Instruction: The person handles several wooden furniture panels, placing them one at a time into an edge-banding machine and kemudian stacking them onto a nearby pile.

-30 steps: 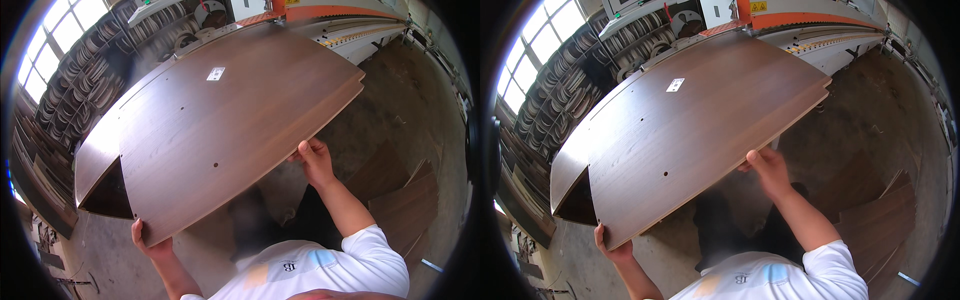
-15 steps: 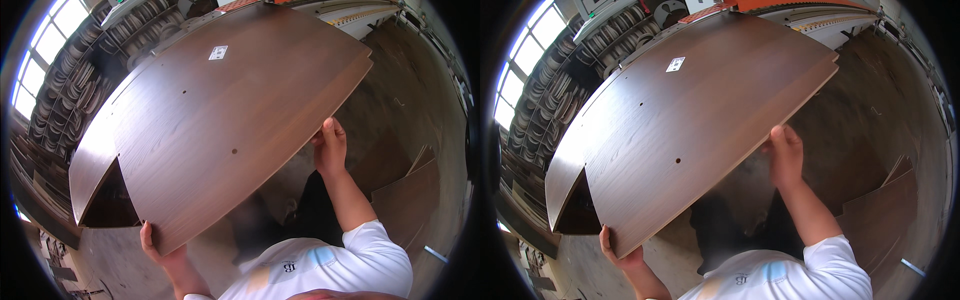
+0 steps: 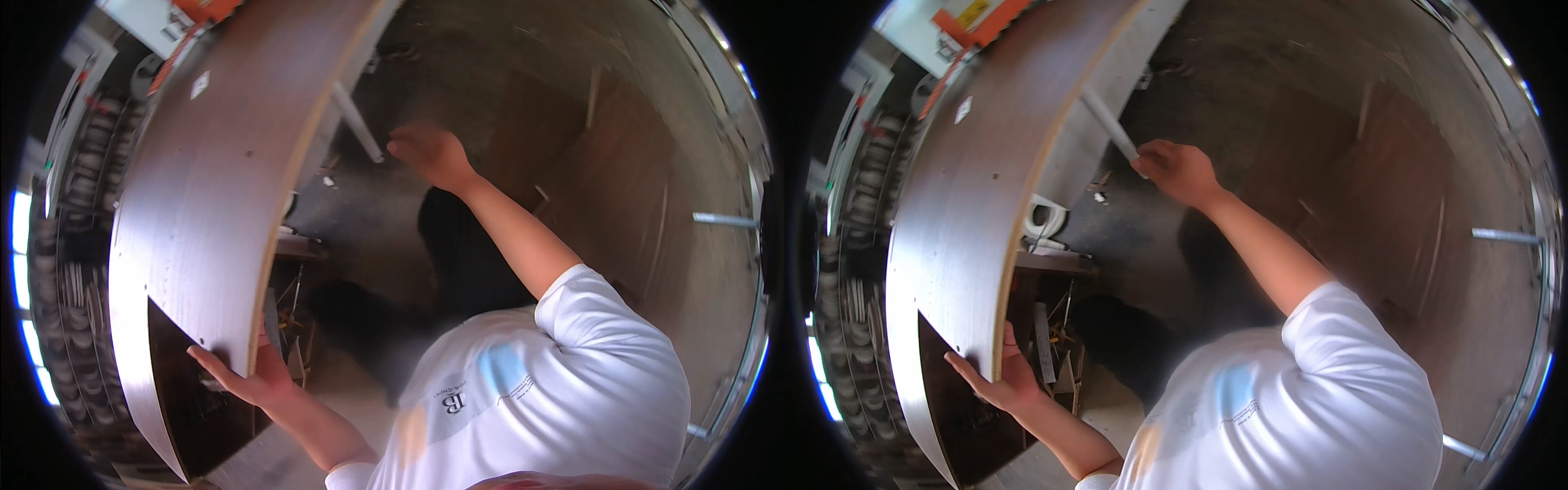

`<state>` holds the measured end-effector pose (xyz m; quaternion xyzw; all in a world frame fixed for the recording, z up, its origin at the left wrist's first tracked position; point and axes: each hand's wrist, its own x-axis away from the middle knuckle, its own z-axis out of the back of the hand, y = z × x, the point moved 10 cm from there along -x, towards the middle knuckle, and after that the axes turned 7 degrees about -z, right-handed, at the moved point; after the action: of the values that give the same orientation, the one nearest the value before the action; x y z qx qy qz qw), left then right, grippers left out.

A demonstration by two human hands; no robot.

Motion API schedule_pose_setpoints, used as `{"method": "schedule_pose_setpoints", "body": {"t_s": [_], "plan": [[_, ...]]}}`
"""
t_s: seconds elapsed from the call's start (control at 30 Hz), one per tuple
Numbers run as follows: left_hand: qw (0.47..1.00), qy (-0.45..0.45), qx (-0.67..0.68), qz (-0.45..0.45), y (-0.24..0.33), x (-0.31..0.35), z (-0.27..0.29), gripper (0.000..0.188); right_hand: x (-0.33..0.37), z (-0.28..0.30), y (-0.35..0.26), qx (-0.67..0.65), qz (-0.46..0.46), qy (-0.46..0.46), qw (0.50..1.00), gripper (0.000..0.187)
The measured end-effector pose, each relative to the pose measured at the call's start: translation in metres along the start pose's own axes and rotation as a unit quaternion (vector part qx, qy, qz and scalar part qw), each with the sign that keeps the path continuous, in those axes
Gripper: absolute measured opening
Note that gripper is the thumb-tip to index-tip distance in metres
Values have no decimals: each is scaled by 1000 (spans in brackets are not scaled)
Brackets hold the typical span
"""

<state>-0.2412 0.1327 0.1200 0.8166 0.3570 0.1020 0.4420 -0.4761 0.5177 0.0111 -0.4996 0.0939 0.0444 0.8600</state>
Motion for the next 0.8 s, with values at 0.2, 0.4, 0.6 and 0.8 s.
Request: {"method": "schedule_pose_setpoints", "body": {"t_s": [0.2, 0.4, 0.6, 0.8], "plan": [[978, -102, -175, 39, -79, 9, 30, 43, 78, 144, 158, 344, -226, 113, 904, 56], [843, -184, -504, -32, -177, 39, 119, 38, 154, 269, 270, 359, -530, 158, 752, 100], [763, -320, -550, -119, -226, 69, 79, 24, 138, 251, 293, 422, -515, 145, 732, 108], [719, -342, -582, -165, -238, 68, 84, 14, 170, 250, 291, 423, -467, 97, 770, 106]]}}
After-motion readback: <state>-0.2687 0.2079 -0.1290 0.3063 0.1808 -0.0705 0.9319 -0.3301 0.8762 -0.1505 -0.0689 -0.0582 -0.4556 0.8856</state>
